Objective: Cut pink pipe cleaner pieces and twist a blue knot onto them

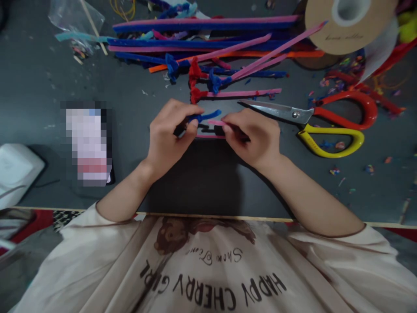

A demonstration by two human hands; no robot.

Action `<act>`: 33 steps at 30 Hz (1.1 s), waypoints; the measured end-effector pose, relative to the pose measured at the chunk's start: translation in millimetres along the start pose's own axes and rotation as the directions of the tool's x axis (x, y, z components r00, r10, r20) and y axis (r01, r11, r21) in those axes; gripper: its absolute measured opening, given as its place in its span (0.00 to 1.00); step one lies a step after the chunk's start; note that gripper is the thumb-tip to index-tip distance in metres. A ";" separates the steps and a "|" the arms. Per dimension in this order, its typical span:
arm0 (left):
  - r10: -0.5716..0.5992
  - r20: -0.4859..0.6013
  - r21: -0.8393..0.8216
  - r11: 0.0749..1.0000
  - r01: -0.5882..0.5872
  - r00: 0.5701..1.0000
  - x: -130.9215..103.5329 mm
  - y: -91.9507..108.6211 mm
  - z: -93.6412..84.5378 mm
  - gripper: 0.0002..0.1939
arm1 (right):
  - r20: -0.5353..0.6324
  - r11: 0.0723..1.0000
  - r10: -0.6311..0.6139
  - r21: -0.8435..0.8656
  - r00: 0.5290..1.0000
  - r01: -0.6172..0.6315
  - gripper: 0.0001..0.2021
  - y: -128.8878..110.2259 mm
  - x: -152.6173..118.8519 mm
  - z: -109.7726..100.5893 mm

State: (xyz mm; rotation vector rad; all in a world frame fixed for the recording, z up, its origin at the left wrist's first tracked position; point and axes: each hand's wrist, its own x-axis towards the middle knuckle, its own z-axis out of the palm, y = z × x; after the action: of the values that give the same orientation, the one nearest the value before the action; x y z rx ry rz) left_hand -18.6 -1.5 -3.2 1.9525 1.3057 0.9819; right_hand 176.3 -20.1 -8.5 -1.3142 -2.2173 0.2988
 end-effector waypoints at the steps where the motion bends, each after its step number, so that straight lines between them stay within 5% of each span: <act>1: 0.003 0.019 -0.020 1.000 -0.002 1.000 -1.4 1.6 0.3 0.08 | -0.009 1.000 -0.002 -0.003 1.000 0.002 0.11 -0.6 -0.4 0.2; 8: -0.063 0.095 -0.122 0.990 0.075 0.993 -6.0 4.9 3.5 0.11 | -0.034 0.999 -0.045 -0.011 0.998 0.044 0.10 -3.0 0.8 -1.1; 18: 0.201 0.039 0.068 0.977 -0.203 0.979 -2.3 3.3 4.9 0.02 | -0.119 0.996 -0.091 0.005 0.989 0.092 0.07 -1.5 0.8 3.5; 33: 0.172 0.105 0.054 0.982 -0.178 0.979 -3.7 7.0 3.2 0.03 | -0.148 0.980 -0.201 -0.039 0.968 0.197 0.04 2.2 0.3 5.9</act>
State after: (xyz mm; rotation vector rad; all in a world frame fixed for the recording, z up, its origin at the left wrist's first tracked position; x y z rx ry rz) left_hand -13.4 -7.6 -0.4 2.1663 1.1370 0.9208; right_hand 174.6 -18.3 -14.4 -1.0769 -2.2071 0.0938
